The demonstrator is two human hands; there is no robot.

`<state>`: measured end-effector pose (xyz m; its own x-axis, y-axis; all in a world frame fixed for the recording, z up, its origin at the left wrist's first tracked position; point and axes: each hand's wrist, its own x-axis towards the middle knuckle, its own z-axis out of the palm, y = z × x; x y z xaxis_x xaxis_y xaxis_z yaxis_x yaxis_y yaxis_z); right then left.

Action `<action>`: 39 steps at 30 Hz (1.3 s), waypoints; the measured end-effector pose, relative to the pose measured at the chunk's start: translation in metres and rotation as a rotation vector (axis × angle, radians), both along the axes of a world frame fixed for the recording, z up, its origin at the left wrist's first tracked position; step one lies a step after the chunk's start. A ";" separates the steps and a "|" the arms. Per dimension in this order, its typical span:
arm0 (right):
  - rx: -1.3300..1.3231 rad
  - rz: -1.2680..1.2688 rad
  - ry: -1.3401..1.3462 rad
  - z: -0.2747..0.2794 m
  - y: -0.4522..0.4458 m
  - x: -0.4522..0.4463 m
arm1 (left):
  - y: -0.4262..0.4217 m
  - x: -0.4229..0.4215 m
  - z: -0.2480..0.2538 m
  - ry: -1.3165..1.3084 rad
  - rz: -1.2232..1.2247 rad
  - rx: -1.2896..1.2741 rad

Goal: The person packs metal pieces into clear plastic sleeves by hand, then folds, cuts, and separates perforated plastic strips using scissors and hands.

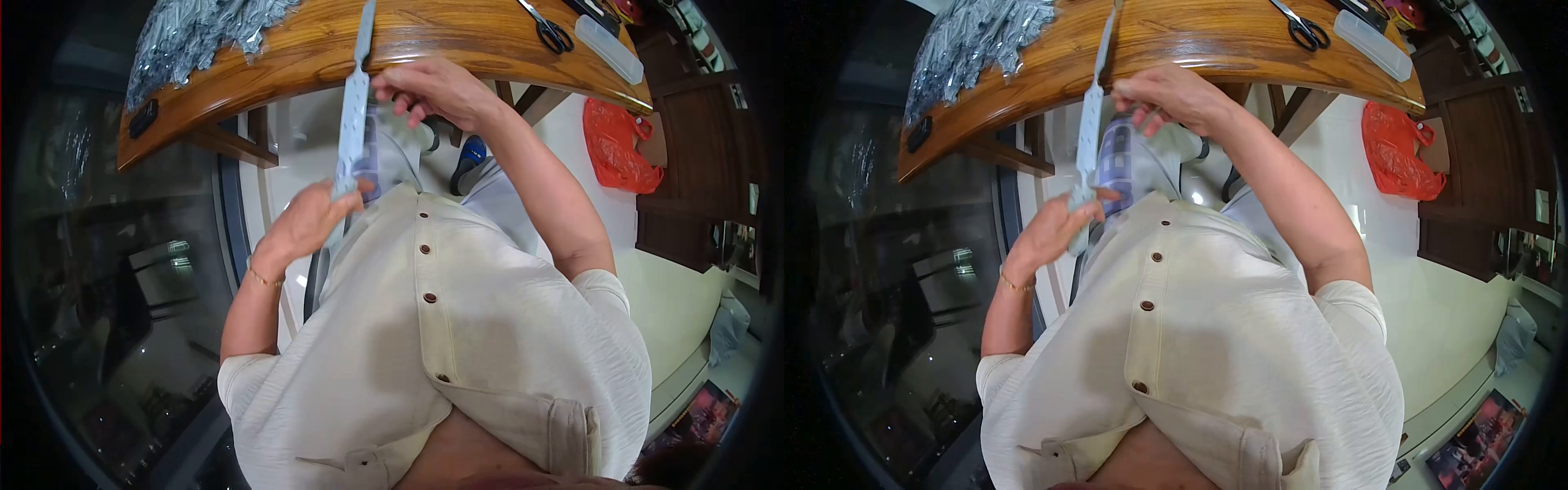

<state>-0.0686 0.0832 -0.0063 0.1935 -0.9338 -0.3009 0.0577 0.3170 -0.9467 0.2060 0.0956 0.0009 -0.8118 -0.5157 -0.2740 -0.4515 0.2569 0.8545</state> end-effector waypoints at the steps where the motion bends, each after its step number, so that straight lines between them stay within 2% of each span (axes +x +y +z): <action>1: 0.001 -0.055 -0.032 0.005 -0.007 0.009 | 0.005 0.002 0.006 -0.098 -0.061 -0.049; 4: -0.044 -0.141 -0.107 -0.008 -0.015 0.026 | 0.020 0.011 0.006 -0.211 -0.165 -0.132; 7: -0.083 -0.211 -0.246 -0.008 -0.001 0.032 | 0.018 0.035 -0.024 -0.120 0.093 0.189; 8: -0.086 -0.226 -0.311 -0.006 0.007 0.029 | 0.006 0.044 -0.043 0.042 0.135 0.317; 10: -0.072 -0.233 -0.395 -0.003 0.024 0.023 | -0.013 0.038 -0.054 0.102 0.346 0.451; 12: 0.009 -0.253 -0.418 -0.012 0.040 0.023 | -0.023 0.005 -0.064 0.322 0.575 0.753; 18: 0.143 -0.262 -0.186 -0.037 0.075 0.011 | -0.040 -0.096 -0.061 0.543 0.429 0.947; 21: 0.146 -0.262 -0.161 -0.040 0.084 0.009 | -0.040 -0.119 -0.062 0.550 0.283 1.010; 39: 0.100 -0.232 -0.192 -0.060 0.090 0.012 | -0.031 -0.126 -0.073 0.655 0.133 1.058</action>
<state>-0.0566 0.1735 -0.0663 0.0405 -0.9274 -0.3719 0.3141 0.3651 -0.8764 0.0800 0.0644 -0.0720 -0.9103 -0.3782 -0.1682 0.1666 -0.7067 0.6876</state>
